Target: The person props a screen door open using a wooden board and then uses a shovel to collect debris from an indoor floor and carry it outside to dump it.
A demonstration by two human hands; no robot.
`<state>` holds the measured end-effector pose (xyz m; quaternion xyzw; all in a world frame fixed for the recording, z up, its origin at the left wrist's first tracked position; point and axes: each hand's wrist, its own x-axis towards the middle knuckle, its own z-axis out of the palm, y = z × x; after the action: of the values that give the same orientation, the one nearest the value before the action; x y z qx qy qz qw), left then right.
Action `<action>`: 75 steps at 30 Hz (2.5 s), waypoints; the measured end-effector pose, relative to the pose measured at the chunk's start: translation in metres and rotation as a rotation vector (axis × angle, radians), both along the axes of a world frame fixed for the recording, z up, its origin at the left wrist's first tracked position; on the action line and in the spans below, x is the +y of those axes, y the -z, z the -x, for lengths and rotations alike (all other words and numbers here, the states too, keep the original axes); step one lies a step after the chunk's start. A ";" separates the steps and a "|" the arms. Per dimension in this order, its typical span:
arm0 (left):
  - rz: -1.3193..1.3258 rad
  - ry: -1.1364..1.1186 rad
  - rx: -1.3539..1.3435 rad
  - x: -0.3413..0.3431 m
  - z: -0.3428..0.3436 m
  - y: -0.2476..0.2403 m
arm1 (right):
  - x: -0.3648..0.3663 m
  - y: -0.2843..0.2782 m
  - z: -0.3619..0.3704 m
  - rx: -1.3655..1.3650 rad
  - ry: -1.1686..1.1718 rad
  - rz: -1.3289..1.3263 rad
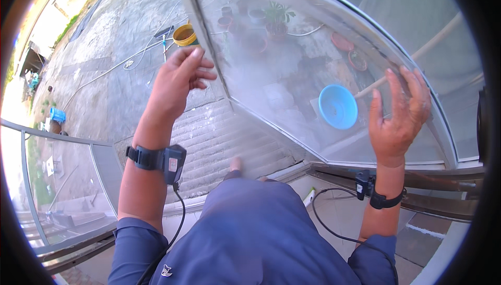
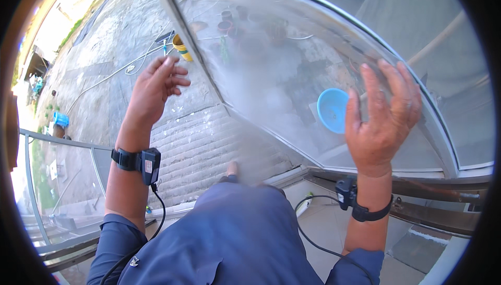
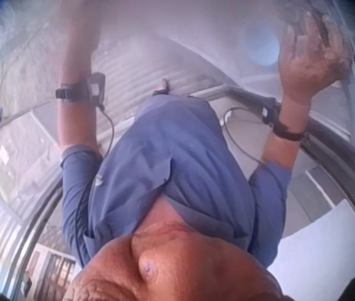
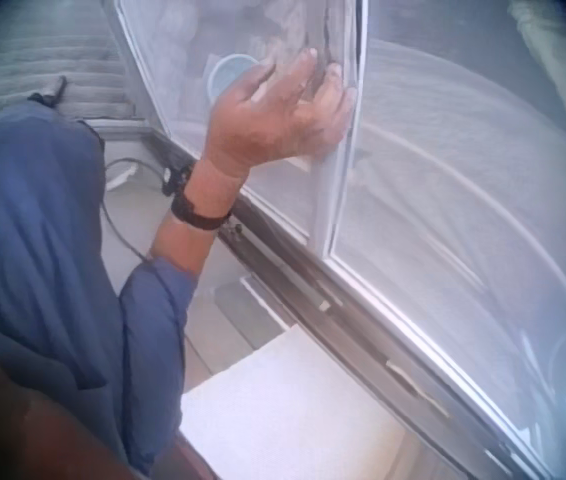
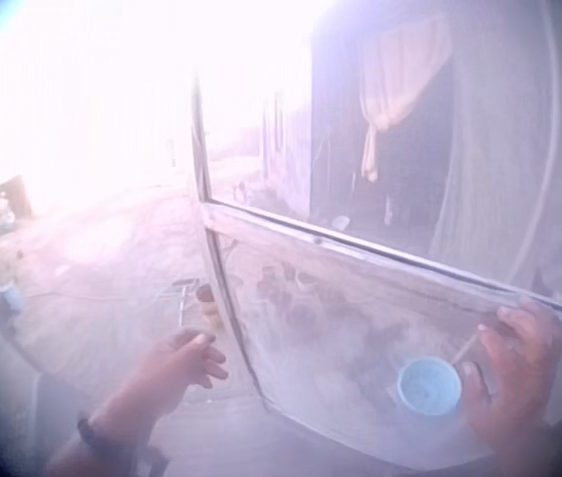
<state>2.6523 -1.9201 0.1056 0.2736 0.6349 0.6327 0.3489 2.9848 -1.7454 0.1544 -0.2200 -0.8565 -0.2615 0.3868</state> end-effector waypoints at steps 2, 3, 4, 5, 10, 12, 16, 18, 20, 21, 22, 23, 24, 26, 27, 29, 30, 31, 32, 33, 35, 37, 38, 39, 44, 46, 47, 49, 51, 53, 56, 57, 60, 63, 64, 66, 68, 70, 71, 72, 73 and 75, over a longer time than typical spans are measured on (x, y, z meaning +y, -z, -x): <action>0.095 -0.001 -0.021 -0.022 0.019 0.036 | 0.012 0.005 0.001 -0.010 0.059 -0.063; 0.145 -0.016 -0.021 -0.034 0.028 0.056 | 0.019 0.007 -0.001 -0.001 0.063 -0.068; 0.219 -0.041 -0.062 -0.048 0.036 0.076 | 0.024 0.008 -0.001 -0.002 0.063 -0.074; 0.278 -0.049 -0.092 -0.063 0.045 0.094 | 0.029 0.009 0.001 -0.009 0.108 -0.079; 0.553 -0.106 -0.178 -0.132 0.068 0.183 | 0.056 0.011 0.004 -0.054 0.222 -0.107; 0.631 -0.150 -0.242 -0.153 0.066 0.209 | 0.068 0.010 0.001 -0.070 0.256 -0.100; 0.682 -0.173 -0.335 -0.187 0.050 0.239 | 0.091 0.009 0.000 -0.102 0.327 -0.083; 0.740 -0.208 -0.391 -0.193 0.038 0.243 | 0.105 0.012 -0.005 -0.096 0.352 -0.102; 0.752 -0.206 -0.404 -0.199 0.030 0.245 | 0.122 0.016 -0.010 -0.097 0.382 -0.102; 0.766 -0.217 -0.420 -0.199 0.027 0.244 | 0.130 0.016 -0.012 -0.097 0.400 -0.099; 0.768 -0.200 -0.417 -0.196 0.025 0.242 | 0.137 0.015 -0.014 -0.102 0.417 -0.101; 0.775 -0.199 -0.417 -0.194 0.022 0.241 | 0.143 0.014 -0.016 -0.097 0.442 -0.088; 0.783 -0.198 -0.417 -0.191 0.020 0.240 | 0.149 0.014 -0.019 -0.092 0.467 -0.074; 0.798 -0.176 -0.420 -0.188 0.017 0.244 | 0.163 0.012 -0.027 -0.102 0.499 -0.073; 0.783 -0.197 -0.409 -0.187 0.016 0.247 | 0.169 0.011 -0.031 -0.110 0.515 -0.071; 0.772 -0.206 -0.397 -0.183 0.015 0.252 | 0.183 0.010 -0.040 -0.125 0.548 -0.062; 0.778 -0.206 -0.401 -0.179 0.015 0.253 | 0.190 0.010 -0.044 -0.131 0.567 -0.055; 0.783 -0.206 -0.406 -0.176 0.015 0.254 | 0.197 0.010 -0.050 -0.135 0.576 -0.054; 0.786 -0.199 -0.406 -0.173 0.015 0.255 | 0.205 0.011 -0.056 -0.140 0.601 -0.054; 0.781 -0.187 -0.404 -0.170 0.015 0.255 | 0.210 0.011 -0.062 -0.144 0.626 -0.053; 0.778 -0.173 -0.405 -0.165 0.014 0.257 | 0.218 0.010 -0.072 -0.159 0.686 -0.041; 0.794 -0.182 -0.398 -0.161 0.013 0.259 | 0.223 0.008 -0.080 -0.174 0.741 -0.028; 0.795 -0.180 -0.398 -0.159 0.013 0.260 | 0.224 0.007 -0.082 -0.162 0.829 -0.020; 0.792 -0.173 -0.397 -0.158 0.014 0.261 | 0.225 0.006 -0.085 -0.149 0.917 -0.011; 0.795 -0.163 -0.392 -0.151 0.012 0.257 | 0.231 0.004 -0.098 -0.194 1.014 0.026; 0.769 -0.147 -0.392 -0.149 0.011 0.258 | 0.230 0.005 -0.098 -0.205 1.023 0.029; 0.770 -0.148 -0.392 -0.148 0.011 0.258 | 0.230 0.005 -0.098 -0.208 1.023 0.017; 0.772 -0.139 -0.379 -0.146 0.010 0.259 | 0.229 0.006 -0.096 -0.214 1.023 0.006; 0.781 -0.141 -0.377 -0.145 0.010 0.258 | 0.226 0.007 -0.091 -0.200 0.983 -0.024; 0.792 -0.142 -0.376 -0.145 0.010 0.258 | 0.222 0.007 -0.086 -0.192 0.970 -0.024; 0.805 -0.137 -0.366 -0.147 0.011 0.259 | 0.218 0.007 -0.082 -0.191 0.952 -0.036; 0.804 -0.130 -0.365 -0.148 0.011 0.259 | 0.217 0.007 -0.081 -0.196 0.948 -0.049; 0.801 -0.123 -0.369 -0.152 0.013 0.260 | 0.215 0.008 -0.080 -0.197 0.937 -0.052; 0.798 -0.121 -0.373 -0.154 0.015 0.261 | 0.213 0.007 -0.076 -0.198 0.947 -0.041; 0.797 -0.117 -0.372 -0.155 0.015 0.261 | 0.211 0.007 -0.075 -0.199 0.945 -0.041; 0.799 -0.116 -0.373 -0.157 0.017 0.261 | 0.210 0.006 -0.072 -0.199 0.968 -0.014; 0.800 -0.120 -0.375 -0.158 0.018 0.260 | 0.207 0.006 -0.071 -0.195 0.972 -0.005; 0.797 -0.112 -0.378 -0.158 0.020 0.258 | 0.204 0.006 -0.068 -0.190 0.971 0.005; 0.796 -0.123 -0.380 -0.160 0.020 0.258 | 0.203 0.006 -0.065 -0.195 0.987 0.012; 0.794 -0.126 -0.382 -0.162 0.021 0.258 | 0.203 0.006 -0.062 -0.201 1.003 0.020; 0.792 -0.130 -0.383 -0.164 0.022 0.257 | 0.203 0.006 -0.060 -0.198 0.990 0.022; 0.808 -0.137 -0.376 -0.161 0.020 0.250 | 0.202 0.007 -0.054 -0.216 0.965 0.004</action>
<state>2.6321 -2.0808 -0.1443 -0.0472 0.7732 0.3944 0.4944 3.0391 -1.5436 0.1471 -0.5638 -0.6926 -0.4306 0.1304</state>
